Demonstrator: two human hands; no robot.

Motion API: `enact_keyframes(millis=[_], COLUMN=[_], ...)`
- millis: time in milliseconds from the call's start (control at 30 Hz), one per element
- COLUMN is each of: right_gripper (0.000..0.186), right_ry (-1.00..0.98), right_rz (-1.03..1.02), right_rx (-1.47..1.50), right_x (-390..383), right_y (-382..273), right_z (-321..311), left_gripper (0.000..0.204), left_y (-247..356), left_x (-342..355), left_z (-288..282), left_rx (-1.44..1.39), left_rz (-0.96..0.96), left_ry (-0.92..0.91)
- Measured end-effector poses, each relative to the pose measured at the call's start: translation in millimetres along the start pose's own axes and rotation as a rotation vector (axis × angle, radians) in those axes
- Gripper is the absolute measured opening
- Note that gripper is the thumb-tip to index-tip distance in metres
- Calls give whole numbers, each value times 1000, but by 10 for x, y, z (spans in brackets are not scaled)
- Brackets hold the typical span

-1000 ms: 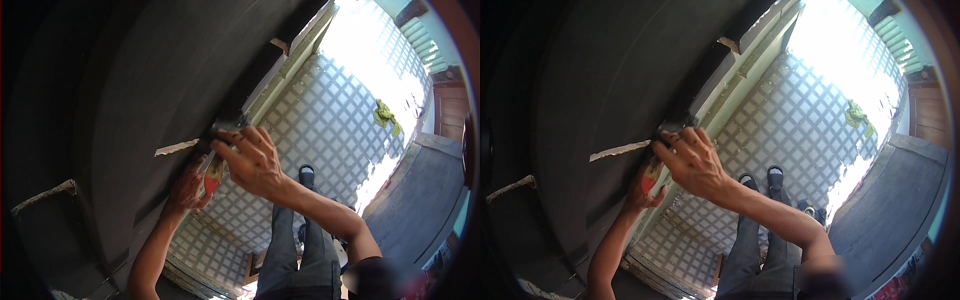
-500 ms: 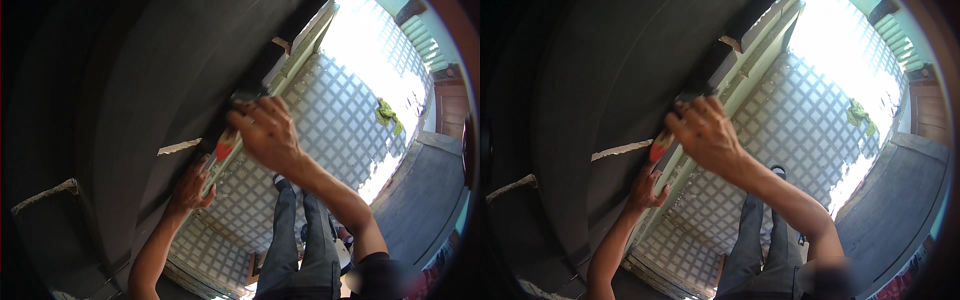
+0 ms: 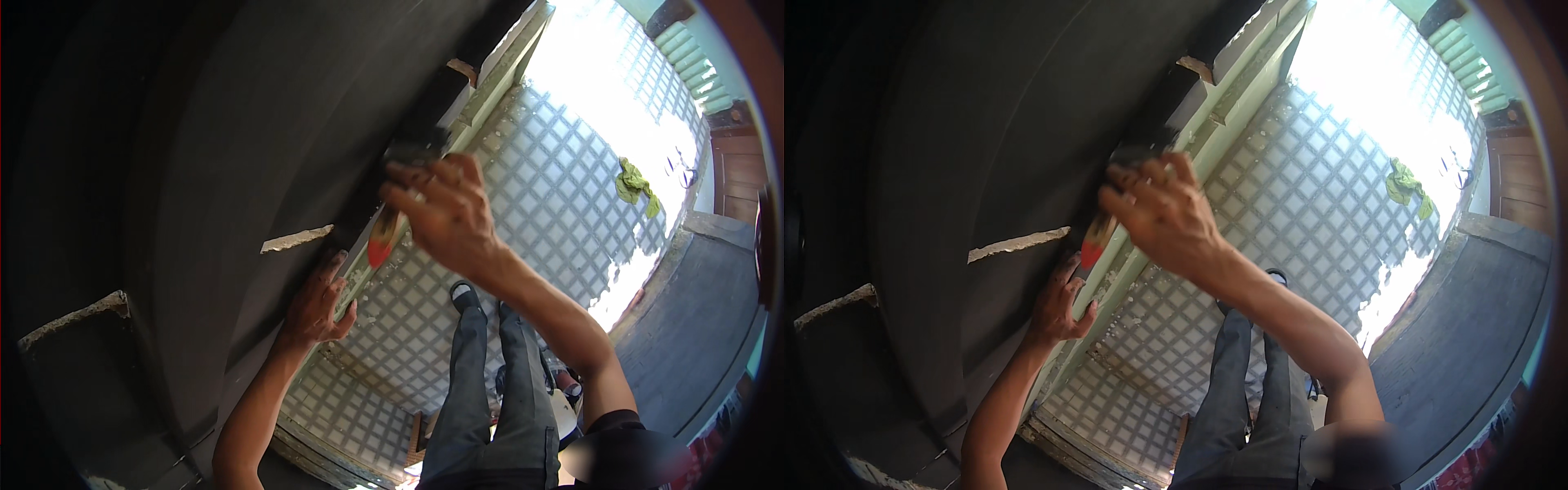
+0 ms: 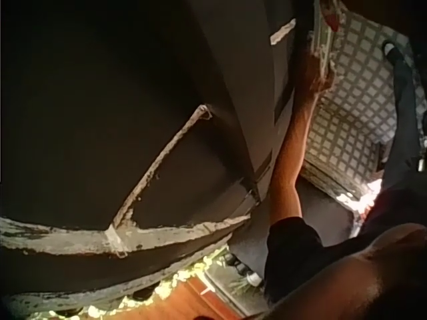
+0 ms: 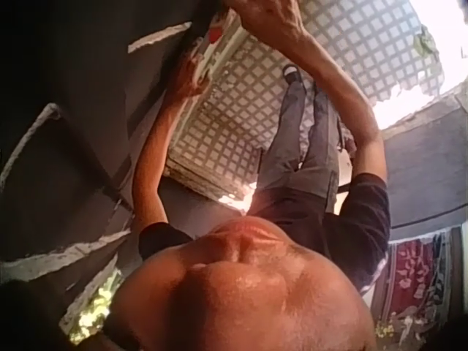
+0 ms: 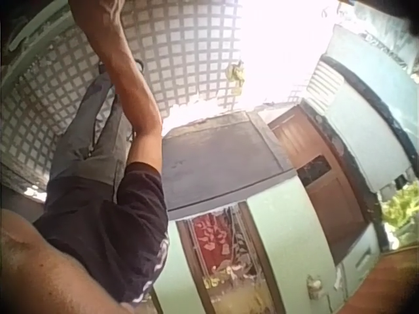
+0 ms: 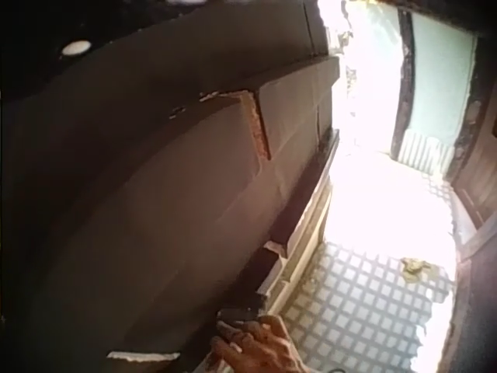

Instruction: Painting a black door frame with a brush.

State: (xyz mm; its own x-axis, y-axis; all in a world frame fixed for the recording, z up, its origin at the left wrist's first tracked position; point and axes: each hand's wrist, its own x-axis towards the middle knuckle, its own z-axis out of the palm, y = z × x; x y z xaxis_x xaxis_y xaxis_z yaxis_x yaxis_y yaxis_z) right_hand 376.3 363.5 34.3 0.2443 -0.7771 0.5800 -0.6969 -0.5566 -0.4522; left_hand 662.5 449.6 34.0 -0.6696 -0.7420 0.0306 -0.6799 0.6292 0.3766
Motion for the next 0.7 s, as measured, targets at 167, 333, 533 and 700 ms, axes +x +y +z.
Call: enact_keyframes(millis=[167, 333, 533, 700], right_gripper=[23, 17, 27, 34], right_ry=[-124, 457, 214, 62], right_rz=[3, 344, 311, 192], right_rx=[443, 424, 177, 425], right_x=[-16, 353, 21, -177], right_y=[-176, 455, 261, -327], right_z=[-168, -372, -82, -152], left_gripper=[42, 42, 42, 42], left_y=[47, 4, 13, -9], left_x=[76, 31, 85, 13], left_z=[-42, -4, 35, 1], left_rx=[-18, -14, 23, 27], left_rz=[-48, -10, 20, 19], left_ry=[-20, 6, 29, 15])
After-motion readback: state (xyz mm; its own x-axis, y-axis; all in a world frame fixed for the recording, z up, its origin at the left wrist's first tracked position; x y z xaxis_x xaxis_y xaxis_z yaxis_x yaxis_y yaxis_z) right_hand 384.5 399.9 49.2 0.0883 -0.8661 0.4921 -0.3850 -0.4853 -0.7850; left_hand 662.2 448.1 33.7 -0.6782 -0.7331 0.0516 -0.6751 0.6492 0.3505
